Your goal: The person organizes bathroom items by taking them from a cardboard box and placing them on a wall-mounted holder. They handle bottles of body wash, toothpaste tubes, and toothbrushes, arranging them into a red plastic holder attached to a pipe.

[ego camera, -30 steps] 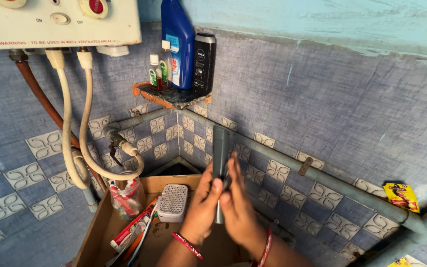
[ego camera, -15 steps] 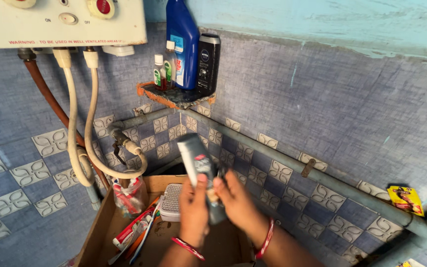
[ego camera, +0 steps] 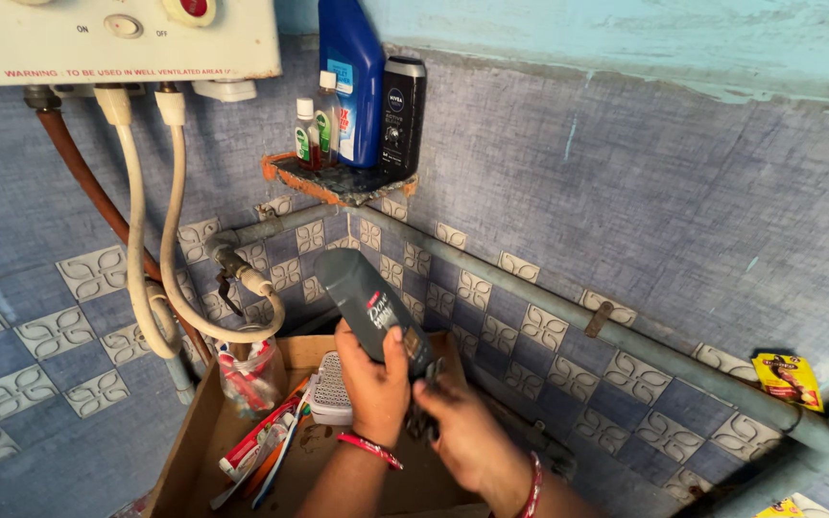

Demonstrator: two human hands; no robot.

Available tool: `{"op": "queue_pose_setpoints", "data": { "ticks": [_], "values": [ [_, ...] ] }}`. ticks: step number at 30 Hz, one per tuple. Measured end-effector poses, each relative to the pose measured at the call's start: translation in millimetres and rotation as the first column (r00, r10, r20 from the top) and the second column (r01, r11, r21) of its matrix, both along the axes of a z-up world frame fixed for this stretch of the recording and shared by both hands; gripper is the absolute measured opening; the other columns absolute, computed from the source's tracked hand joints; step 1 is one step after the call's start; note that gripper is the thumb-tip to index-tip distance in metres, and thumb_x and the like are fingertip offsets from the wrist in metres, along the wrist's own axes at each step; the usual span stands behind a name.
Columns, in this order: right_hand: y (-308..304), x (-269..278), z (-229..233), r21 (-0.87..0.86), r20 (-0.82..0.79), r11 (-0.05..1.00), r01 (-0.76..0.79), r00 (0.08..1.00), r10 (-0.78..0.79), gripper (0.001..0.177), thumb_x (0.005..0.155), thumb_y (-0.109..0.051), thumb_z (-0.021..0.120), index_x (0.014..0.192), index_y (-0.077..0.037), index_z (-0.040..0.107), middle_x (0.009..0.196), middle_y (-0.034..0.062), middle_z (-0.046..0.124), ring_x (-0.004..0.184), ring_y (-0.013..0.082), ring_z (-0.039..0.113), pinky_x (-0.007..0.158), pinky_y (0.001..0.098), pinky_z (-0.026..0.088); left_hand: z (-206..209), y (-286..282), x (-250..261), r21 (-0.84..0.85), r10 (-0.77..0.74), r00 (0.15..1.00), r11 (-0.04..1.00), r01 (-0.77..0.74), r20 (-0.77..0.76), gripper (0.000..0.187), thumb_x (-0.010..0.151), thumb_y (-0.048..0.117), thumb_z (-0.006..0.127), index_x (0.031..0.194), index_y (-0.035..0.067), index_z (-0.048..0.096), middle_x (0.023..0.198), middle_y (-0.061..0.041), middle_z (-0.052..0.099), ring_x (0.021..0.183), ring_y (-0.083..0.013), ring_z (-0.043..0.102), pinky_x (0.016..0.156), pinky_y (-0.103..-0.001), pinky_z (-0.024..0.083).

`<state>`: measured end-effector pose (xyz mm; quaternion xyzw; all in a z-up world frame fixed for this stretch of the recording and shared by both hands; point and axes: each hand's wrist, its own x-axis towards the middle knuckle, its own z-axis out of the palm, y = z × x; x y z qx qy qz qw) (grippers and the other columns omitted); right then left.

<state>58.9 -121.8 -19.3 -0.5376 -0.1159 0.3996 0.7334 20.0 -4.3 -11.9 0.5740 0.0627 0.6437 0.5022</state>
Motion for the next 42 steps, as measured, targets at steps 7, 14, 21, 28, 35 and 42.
{"op": "queue_pose_setpoints", "data": {
  "ticks": [7, 14, 21, 28, 35, 42],
  "values": [
    [-4.1, 53.7, -55.3, -0.053, 0.488, 0.978, -0.202, 0.849, 0.202, 0.023, 0.088, -0.004, 0.060, 0.110, -0.003, 0.068, 0.093, 0.0051, 0.074, 0.076, 0.0148, 0.069, 0.073, 0.0307, 0.056, 9.6, 22.8, -2.2, -0.088, -0.287, 0.957, 0.955, 0.284, -0.032, 0.047, 0.099, 0.022, 0.060, 0.139, 0.000, 0.046, 0.113, -0.009, 0.067, 0.095, -0.0143, 0.066, 0.080, -0.030, 0.057],
    [-5.7, 73.0, -0.4, -0.119, 0.504, 0.989, -0.082, 0.854, 0.132, 0.034, 0.091, -0.020, 0.068, 0.122, -0.007, 0.068, 0.106, 0.0046, 0.073, 0.089, 0.0141, 0.064, 0.077, 0.0314, 0.050, -3.6, 36.6, -1.1, -0.074, -0.424, 0.902, 0.905, 0.419, -0.081, 0.049, 0.107, 0.036, 0.046, 0.141, 0.001, 0.051, 0.117, -0.009, 0.068, 0.103, -0.0146, 0.065, 0.090, -0.030, 0.055],
    [18.6, 62.9, 3.4, -0.115, 0.715, 0.938, -0.326, 0.628, 0.306, 0.043, 0.086, -0.022, 0.078, 0.124, -0.003, 0.070, 0.117, 0.0052, 0.071, 0.109, 0.0142, 0.063, 0.097, 0.0319, 0.052, -14.5, 41.3, 11.2, -0.054, -0.280, 0.934, 0.960, 0.275, -0.221, 0.045, 0.108, 0.034, 0.047, 0.135, 0.000, 0.060, 0.114, -0.012, 0.074, 0.104, -0.0168, 0.068, 0.092, -0.031, 0.055],
    [56.5, 92.3, 9.9, 0.039, 0.637, 0.999, -0.013, 0.770, -0.015, 0.042, 0.081, -0.023, 0.080, 0.118, -0.005, 0.072, 0.103, 0.0032, 0.077, 0.091, 0.0151, 0.069, 0.084, 0.0332, 0.053, -28.0, 50.8, -1.9, -0.032, -0.152, 0.951, 0.988, 0.149, -0.269, 0.043, 0.103, 0.024, 0.056, 0.138, 0.000, 0.050, 0.135, -0.014, 0.064, 0.123, -0.0221, 0.064, 0.105, -0.033, 0.048],
    [123.2, 146.2, 105.4, 0.086, 0.816, 0.976, 0.200, 0.548, -0.184, 0.043, 0.082, -0.032, 0.081, 0.116, -0.007, 0.072, 0.108, 0.0060, 0.078, 0.098, 0.0153, 0.072, 0.087, 0.0307, 0.055, -59.5, 62.1, -3.2, -0.104, -0.266, 0.919, 0.964, 0.246, -0.293, 0.039, 0.098, 0.017, 0.063, 0.132, 0.000, 0.055, 0.127, -0.014, 0.068, 0.118, -0.0215, 0.066, 0.104, -0.033, 0.051],
    [184.5, 182.6, 159.8, 0.160, 0.875, 0.946, 0.281, 0.404, -0.268, 0.037, 0.084, -0.028, 0.082, 0.110, -0.003, 0.073, 0.101, 0.0100, 0.078, 0.091, 0.0185, 0.072, 0.081, 0.0318, 0.056, -50.9, 63.1, -28.1, -0.154, -0.293, 0.815, 0.956, 0.249, -0.500, 0.039, 0.095, 0.018, 0.065, 0.130, 0.004, 0.058, 0.123, -0.012, 0.069, 0.116, -0.0203, 0.069, 0.099, -0.033, 0.055]
  ]
}}
